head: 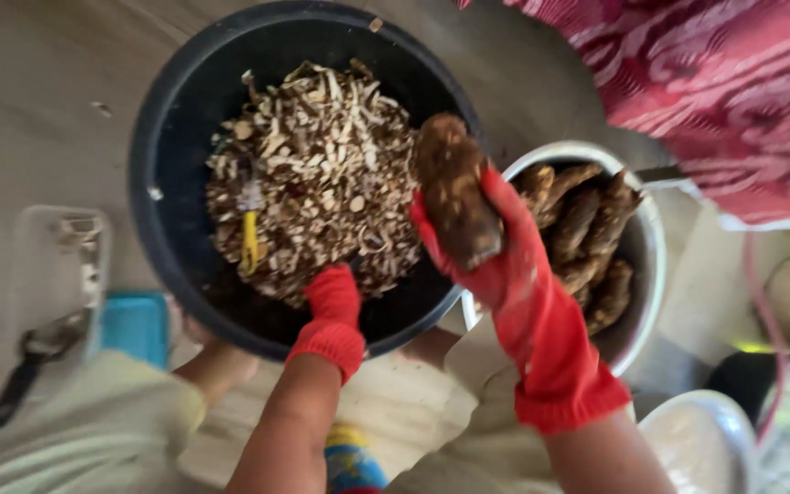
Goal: Peeling the outer skin of cassava roots using a hand peeler and placing them in a bowl.
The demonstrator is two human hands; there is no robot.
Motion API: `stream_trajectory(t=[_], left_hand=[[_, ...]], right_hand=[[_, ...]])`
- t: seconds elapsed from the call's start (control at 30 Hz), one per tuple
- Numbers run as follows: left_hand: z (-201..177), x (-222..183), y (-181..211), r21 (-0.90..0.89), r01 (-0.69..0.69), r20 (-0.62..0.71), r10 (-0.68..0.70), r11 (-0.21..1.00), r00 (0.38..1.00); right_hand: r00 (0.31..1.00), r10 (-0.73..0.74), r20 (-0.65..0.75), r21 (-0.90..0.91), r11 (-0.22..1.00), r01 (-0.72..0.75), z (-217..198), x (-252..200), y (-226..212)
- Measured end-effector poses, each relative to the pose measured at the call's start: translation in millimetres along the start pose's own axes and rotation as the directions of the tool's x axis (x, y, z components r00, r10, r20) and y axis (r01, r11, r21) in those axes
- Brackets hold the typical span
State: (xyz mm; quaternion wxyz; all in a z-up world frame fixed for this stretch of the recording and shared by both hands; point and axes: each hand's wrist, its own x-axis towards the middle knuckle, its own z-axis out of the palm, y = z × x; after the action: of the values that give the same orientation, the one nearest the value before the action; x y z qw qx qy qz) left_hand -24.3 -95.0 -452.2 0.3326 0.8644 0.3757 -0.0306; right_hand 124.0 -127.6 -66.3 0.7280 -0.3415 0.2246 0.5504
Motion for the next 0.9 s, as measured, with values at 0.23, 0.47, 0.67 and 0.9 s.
stream_trajectory(t=[0.23,0.47,0.67,0.9], left_hand=[[-15,8,10,-0.466,0.382,0.250,-0.295,0.798,0.922],[-143,9,29,-0.681,0.453,0.291,-0.354,0.576,0.889],[-173,-16,40,-0.150,0.191,0.167,-0.165,0.970,0.972],[-185,-89,58,0.231,0.247,0.375,-0.320,0.941,0.870]], right_hand=[[0.979,-0.016,-0.202,-0.020,1.000,0.012,-32,12,-4],[0.978,0.175,-0.110,0.384,0.916,-0.120,-136,115,55],[0.928,0.300,-0.221,0.553,0.822,-0.134,-196,174,126],[0.890,0.348,-0.295,0.665,0.744,-0.070,-238,201,164]])
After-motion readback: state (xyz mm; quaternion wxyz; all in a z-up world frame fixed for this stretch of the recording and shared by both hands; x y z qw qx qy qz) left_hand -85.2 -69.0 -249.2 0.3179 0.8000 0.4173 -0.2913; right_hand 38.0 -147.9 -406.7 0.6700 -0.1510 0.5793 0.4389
